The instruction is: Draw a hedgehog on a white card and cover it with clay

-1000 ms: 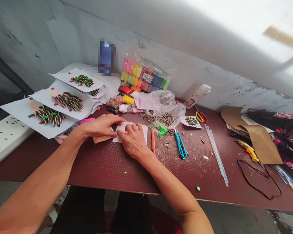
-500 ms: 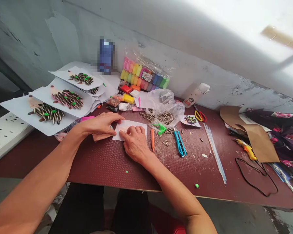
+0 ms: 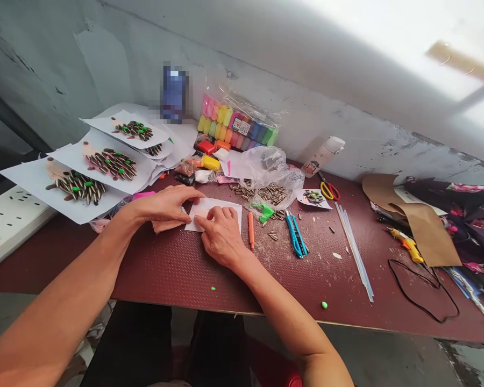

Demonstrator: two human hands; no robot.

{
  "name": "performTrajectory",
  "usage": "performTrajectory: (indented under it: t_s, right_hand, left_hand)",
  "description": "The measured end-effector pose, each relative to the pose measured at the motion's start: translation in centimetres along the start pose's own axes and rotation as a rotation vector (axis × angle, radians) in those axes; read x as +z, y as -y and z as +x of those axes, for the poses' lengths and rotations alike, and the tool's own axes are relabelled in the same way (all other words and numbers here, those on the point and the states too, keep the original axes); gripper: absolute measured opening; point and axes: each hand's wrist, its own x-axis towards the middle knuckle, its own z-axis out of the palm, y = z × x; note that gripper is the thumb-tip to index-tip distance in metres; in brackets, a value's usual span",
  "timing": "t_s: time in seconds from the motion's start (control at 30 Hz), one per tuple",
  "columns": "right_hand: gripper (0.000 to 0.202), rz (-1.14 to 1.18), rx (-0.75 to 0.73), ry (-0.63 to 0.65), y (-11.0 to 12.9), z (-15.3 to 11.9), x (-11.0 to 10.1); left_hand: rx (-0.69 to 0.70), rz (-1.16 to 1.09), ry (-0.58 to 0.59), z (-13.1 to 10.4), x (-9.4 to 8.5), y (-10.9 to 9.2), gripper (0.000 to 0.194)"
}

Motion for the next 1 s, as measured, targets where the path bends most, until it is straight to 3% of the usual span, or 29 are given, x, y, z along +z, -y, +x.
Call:
performTrajectory:
  t_s: [0.13,0.47,0.73,1.0]
  right_hand:
    - [0.033,-0.046,0.057,-0.074,-0.6,-0.3,-0.2]
    - [0.03,-0.066,-0.04,0.038,0.5,-0.1,0.0]
    - [0.029,-0.07,0.034,-0.047,-0.5,-0.4,-0.4]
    - [0.021,-0.047,-0.049,-0.015,-0.1,-0.3,-0.1]
  left_hand:
    - [-0.016,-0.007,0.001,0.0,-0.1,-0.2,0.057]
    - [-0.027,0.007,-0.005,-0.1,-0.2,-0.3,0.058]
    - [-0.017,-0.004,-0.001,0.0,-0.1,0.0,0.058]
    - [-0.017,-0.029,-0.012,-0.2,-0.1,0.2,0.06]
